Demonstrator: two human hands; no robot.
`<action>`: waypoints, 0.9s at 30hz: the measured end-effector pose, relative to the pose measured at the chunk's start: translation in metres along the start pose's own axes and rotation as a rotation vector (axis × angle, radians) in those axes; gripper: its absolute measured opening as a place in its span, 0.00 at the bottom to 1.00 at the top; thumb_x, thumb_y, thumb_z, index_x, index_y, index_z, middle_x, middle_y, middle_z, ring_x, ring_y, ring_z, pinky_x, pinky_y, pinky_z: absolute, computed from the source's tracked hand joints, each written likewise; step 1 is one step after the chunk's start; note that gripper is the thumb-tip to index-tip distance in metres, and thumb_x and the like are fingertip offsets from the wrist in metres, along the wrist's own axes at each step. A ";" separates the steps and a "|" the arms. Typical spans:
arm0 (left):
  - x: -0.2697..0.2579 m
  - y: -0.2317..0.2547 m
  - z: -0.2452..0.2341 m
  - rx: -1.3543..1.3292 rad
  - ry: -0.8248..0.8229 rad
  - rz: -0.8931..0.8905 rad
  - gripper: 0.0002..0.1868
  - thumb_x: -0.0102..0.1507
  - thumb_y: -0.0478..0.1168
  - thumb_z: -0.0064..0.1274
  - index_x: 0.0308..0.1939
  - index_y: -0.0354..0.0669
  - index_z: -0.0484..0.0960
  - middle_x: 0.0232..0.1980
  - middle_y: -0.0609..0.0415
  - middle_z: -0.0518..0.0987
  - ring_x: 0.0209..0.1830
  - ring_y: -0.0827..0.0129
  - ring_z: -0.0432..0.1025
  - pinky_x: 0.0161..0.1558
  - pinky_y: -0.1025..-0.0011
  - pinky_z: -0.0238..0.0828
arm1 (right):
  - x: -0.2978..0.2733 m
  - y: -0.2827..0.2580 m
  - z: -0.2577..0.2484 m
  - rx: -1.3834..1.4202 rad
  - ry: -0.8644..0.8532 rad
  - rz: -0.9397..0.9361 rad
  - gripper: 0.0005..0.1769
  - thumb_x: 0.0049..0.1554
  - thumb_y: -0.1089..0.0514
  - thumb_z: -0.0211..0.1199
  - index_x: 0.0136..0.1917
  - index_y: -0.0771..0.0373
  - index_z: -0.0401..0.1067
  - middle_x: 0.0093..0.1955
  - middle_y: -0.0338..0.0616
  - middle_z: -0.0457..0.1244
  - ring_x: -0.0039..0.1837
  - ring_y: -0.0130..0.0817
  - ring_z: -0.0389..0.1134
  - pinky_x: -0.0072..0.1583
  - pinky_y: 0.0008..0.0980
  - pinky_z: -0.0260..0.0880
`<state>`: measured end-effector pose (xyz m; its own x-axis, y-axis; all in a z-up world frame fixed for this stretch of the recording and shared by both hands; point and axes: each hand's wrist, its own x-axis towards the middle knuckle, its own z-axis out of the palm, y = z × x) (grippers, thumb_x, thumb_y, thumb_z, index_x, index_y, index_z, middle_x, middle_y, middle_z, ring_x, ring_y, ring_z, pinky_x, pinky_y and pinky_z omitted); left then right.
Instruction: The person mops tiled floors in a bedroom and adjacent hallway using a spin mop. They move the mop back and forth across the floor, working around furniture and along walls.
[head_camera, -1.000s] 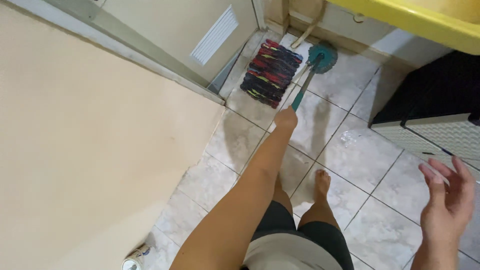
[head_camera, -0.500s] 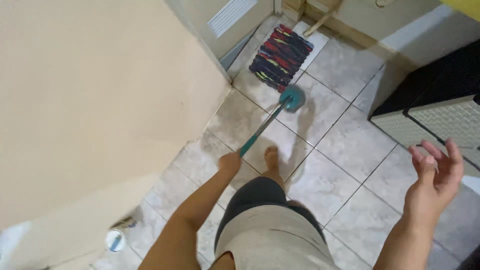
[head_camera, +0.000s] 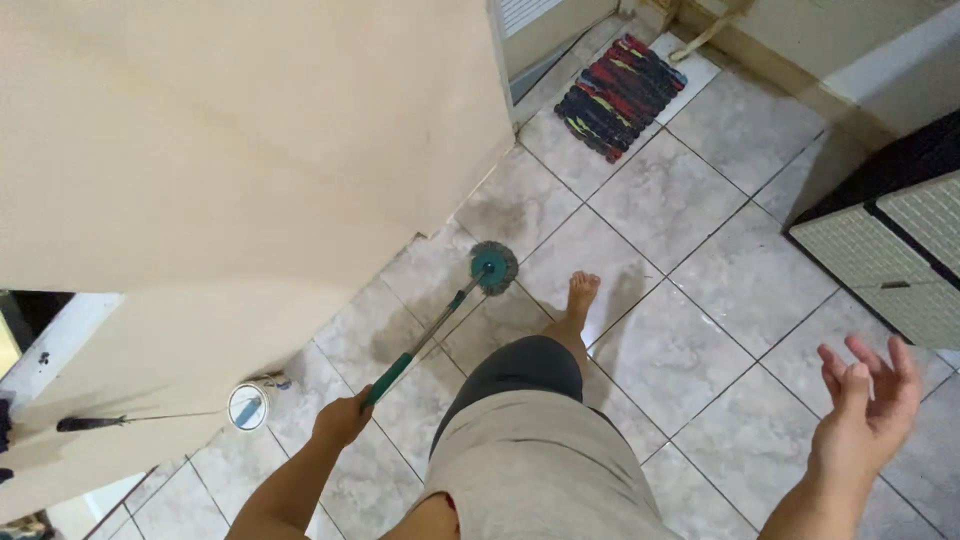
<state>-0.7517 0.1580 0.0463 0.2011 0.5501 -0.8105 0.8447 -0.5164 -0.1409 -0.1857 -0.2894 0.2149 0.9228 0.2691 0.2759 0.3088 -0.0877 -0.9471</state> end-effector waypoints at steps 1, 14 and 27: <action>0.014 -0.004 -0.001 0.019 0.034 0.029 0.31 0.70 0.60 0.33 0.78 0.73 0.56 0.38 0.51 0.81 0.34 0.54 0.78 0.33 0.57 0.75 | -0.013 -0.006 0.001 -0.035 0.023 0.047 0.21 0.79 0.70 0.43 0.83 0.70 0.49 0.71 0.75 0.54 0.69 0.64 0.61 0.73 0.60 0.65; 0.202 0.202 -0.127 -0.189 0.298 0.231 0.16 0.71 0.44 0.41 0.46 0.39 0.83 0.45 0.45 0.83 0.41 0.53 0.80 0.37 0.61 0.79 | -0.127 -0.047 0.035 -0.155 0.138 0.130 0.20 0.82 0.68 0.42 0.84 0.70 0.50 0.72 0.66 0.55 0.64 0.63 0.65 0.72 0.55 0.65; 0.293 0.095 -0.216 -0.159 0.212 0.387 0.25 0.66 0.39 0.31 0.62 0.59 0.78 0.54 0.38 0.81 0.53 0.41 0.77 0.52 0.48 0.75 | -0.132 -0.121 0.268 -0.169 0.115 0.052 0.29 0.74 0.74 0.46 0.85 0.72 0.45 0.82 0.75 0.48 0.81 0.67 0.52 0.75 0.51 0.55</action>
<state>-0.5050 0.4121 -0.0817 0.5992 0.4677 -0.6498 0.7499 -0.6121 0.2509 -0.4067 -0.0571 0.2494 0.9558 0.1491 0.2535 0.2853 -0.2612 -0.9222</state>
